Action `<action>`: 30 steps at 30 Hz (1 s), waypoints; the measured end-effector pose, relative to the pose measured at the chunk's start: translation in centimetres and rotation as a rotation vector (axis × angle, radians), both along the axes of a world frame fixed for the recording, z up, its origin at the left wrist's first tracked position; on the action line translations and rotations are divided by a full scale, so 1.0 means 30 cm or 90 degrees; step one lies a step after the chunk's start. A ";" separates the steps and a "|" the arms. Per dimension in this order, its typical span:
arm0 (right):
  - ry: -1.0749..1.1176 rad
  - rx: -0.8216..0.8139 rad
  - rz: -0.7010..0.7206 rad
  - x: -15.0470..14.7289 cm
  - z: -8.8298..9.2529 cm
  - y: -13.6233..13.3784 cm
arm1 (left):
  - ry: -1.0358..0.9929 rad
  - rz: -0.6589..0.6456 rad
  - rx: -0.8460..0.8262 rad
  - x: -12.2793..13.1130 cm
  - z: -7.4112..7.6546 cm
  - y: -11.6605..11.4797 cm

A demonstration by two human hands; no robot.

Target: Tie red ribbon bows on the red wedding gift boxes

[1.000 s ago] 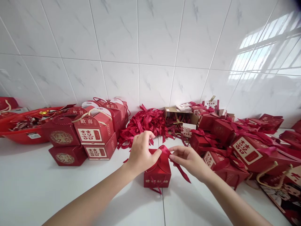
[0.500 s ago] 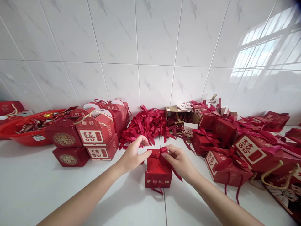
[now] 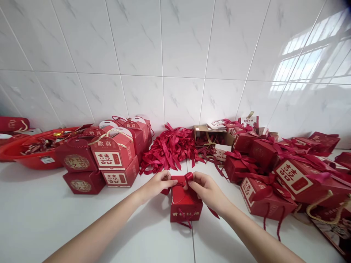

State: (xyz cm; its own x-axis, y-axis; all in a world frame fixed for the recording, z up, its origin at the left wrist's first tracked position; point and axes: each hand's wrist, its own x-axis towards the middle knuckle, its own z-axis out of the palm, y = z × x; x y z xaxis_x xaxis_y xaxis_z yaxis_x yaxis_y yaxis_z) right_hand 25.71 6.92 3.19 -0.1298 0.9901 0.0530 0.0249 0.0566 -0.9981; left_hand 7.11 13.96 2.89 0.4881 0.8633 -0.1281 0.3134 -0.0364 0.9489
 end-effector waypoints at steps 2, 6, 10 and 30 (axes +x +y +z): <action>-0.015 -0.006 -0.018 -0.005 0.004 0.002 | -0.005 0.004 0.008 0.000 -0.003 -0.002; -0.043 0.001 -0.044 -0.014 -0.007 0.016 | -0.017 -0.002 0.040 -0.006 0.004 -0.018; -0.064 0.039 -0.056 -0.020 -0.029 0.026 | -0.046 0.010 0.002 -0.015 0.020 -0.037; -0.129 -0.002 -0.082 -0.015 -0.006 0.028 | 0.035 0.015 0.266 -0.035 0.076 -0.055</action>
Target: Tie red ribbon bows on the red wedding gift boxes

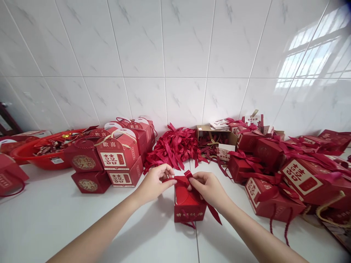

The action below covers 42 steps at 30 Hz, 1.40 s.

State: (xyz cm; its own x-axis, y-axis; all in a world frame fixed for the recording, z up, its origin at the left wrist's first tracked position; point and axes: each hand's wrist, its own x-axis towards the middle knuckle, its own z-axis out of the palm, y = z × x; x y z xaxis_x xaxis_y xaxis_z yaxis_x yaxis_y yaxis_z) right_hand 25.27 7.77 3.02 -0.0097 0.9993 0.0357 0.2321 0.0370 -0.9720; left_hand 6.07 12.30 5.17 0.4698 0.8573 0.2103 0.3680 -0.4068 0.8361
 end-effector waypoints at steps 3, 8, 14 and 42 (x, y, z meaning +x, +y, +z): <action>-0.011 -0.004 -0.003 0.001 0.007 0.006 | 0.044 -0.040 0.087 -0.007 0.056 -0.010; -0.076 0.029 0.004 -0.003 0.011 0.012 | 0.185 -0.187 0.245 0.032 0.171 -0.022; -0.094 0.119 0.093 0.008 -0.001 -0.004 | 0.309 -0.267 0.351 0.156 0.228 0.044; 0.106 0.116 -0.016 -0.002 -0.060 0.000 | -0.103 -0.145 0.011 0.071 -0.039 -0.022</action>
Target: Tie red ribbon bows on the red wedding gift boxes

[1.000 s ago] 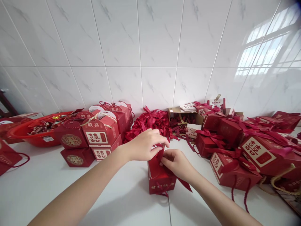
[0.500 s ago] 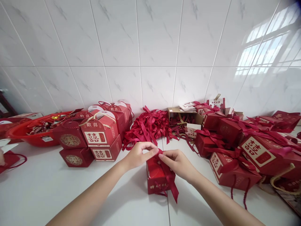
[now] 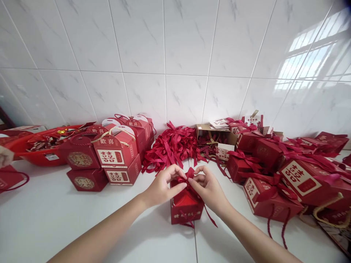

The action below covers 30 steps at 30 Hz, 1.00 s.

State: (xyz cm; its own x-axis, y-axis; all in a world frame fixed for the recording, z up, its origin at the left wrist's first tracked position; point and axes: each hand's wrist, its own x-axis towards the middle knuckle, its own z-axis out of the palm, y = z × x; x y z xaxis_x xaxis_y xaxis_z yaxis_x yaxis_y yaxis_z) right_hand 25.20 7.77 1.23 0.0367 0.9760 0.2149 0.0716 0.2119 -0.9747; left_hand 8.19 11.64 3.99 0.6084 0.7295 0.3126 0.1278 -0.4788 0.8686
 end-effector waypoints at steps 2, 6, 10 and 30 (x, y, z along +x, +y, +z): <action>0.003 0.001 0.004 0.000 -0.002 0.000 | 0.004 0.010 0.011 0.006 -0.010 0.001; -0.075 0.033 -0.010 0.002 0.011 -0.011 | -0.011 0.042 0.024 0.018 -0.026 0.005; -0.215 0.030 -0.043 0.000 0.025 -0.029 | -0.030 0.043 0.011 0.021 -0.035 0.007; -0.016 -0.067 0.096 -0.007 -0.011 -0.019 | -0.108 0.054 -0.023 0.044 -0.074 0.023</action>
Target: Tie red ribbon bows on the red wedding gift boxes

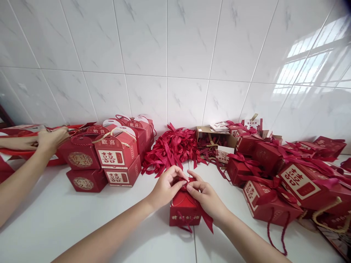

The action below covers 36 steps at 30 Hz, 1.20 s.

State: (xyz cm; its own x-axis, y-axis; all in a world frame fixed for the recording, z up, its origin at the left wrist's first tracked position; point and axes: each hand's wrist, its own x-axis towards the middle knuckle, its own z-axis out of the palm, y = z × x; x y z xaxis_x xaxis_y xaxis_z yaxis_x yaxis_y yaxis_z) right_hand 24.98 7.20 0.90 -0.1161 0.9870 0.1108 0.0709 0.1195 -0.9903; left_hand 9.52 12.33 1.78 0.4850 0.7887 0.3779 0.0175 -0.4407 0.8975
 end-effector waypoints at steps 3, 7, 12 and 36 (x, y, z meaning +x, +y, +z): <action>0.062 -0.020 0.015 -0.001 -0.005 -0.002 | 0.011 0.180 0.090 -0.002 -0.004 -0.003; 0.139 -0.052 0.047 0.004 -0.006 0.000 | 0.151 0.221 0.117 -0.030 0.027 -0.034; 0.138 -0.069 0.055 0.004 0.011 -0.002 | 0.246 0.161 0.081 -0.051 0.055 -0.061; -0.465 0.083 0.021 0.064 0.192 -0.154 | 0.353 -0.121 -0.077 -0.114 0.201 -0.034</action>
State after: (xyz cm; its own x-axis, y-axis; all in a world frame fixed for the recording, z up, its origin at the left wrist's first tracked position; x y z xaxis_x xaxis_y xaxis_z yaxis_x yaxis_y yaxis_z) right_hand 26.90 2.59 6.65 -0.2346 0.9659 0.1098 0.7004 0.2463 -0.6699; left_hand 6.10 11.32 7.82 0.7213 0.6901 -0.0596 0.4287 -0.3773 0.8209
